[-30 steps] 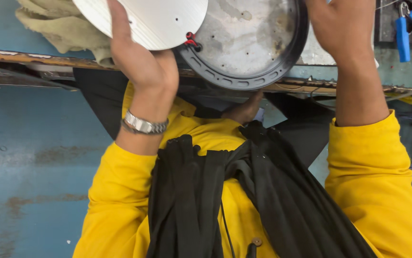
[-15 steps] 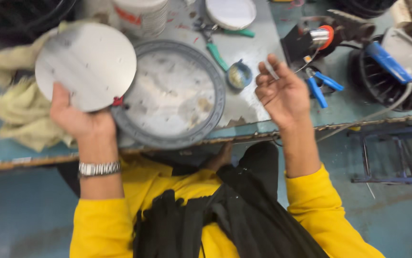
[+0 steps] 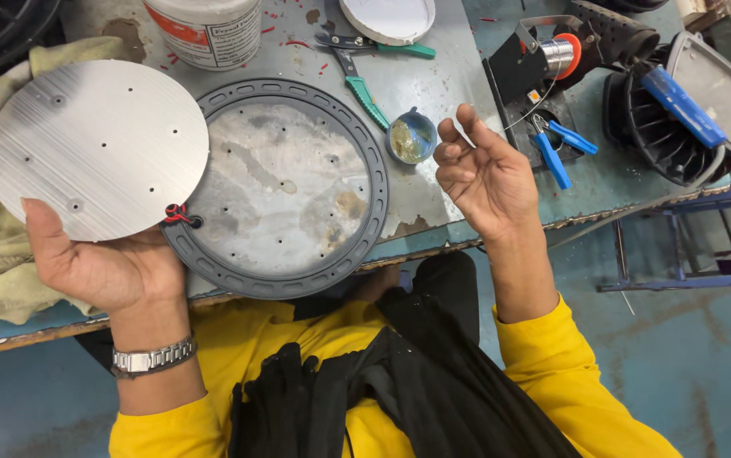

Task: The person solders wires to an LED panel, trims excess wire, applies a white paste into a housing, and places the panel into the housing. The person uses a soldering iron, wire cutters, and a spatula during the process.

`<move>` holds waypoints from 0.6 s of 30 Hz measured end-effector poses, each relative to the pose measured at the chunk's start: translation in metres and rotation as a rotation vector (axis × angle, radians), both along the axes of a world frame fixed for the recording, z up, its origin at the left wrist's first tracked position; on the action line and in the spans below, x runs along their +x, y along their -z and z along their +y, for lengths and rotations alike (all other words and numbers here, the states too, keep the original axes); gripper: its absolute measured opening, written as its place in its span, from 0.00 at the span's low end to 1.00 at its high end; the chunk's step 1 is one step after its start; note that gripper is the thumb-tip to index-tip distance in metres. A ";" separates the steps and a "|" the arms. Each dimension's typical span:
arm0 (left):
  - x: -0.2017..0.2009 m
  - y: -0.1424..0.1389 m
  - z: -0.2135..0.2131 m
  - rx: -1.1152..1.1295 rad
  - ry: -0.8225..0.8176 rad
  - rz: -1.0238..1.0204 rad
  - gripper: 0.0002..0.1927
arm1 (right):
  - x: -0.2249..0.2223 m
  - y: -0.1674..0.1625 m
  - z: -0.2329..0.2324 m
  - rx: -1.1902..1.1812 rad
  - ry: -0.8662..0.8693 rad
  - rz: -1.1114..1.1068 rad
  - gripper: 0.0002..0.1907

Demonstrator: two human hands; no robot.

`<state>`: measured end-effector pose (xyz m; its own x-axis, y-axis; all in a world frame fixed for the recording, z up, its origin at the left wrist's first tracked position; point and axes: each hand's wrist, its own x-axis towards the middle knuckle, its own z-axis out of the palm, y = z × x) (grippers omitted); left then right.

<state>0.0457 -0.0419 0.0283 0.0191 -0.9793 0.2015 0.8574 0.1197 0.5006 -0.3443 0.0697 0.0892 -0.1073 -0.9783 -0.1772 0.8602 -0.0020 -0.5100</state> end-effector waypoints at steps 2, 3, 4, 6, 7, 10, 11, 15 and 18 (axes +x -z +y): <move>0.000 -0.001 0.002 0.023 -0.010 0.003 0.35 | -0.003 0.006 0.005 0.022 0.035 0.048 0.12; 0.001 -0.001 0.003 0.039 -0.011 0.007 0.35 | -0.003 0.010 0.010 0.010 0.049 0.137 0.12; 0.000 -0.001 0.003 0.058 -0.007 0.018 0.35 | -0.004 0.014 0.017 -0.006 0.062 0.228 0.13; -0.002 0.000 0.000 0.099 -0.003 0.053 0.34 | -0.007 0.021 0.028 -0.009 0.114 0.430 0.18; -0.003 0.000 0.000 0.125 -0.003 0.072 0.34 | -0.007 0.024 0.035 0.008 0.152 0.538 0.22; -0.007 -0.001 -0.001 0.141 -0.003 0.077 0.33 | -0.012 0.026 0.045 0.034 0.243 0.713 0.25; -0.008 -0.001 -0.001 0.140 -0.002 0.069 0.33 | -0.013 0.024 0.046 0.043 0.270 0.746 0.25; -0.009 0.003 0.001 0.156 -0.029 0.059 0.33 | -0.003 0.009 0.038 -0.095 0.244 0.830 0.19; -0.006 0.008 -0.001 0.158 -0.046 0.025 0.32 | 0.007 -0.007 0.022 -0.124 0.273 1.037 0.14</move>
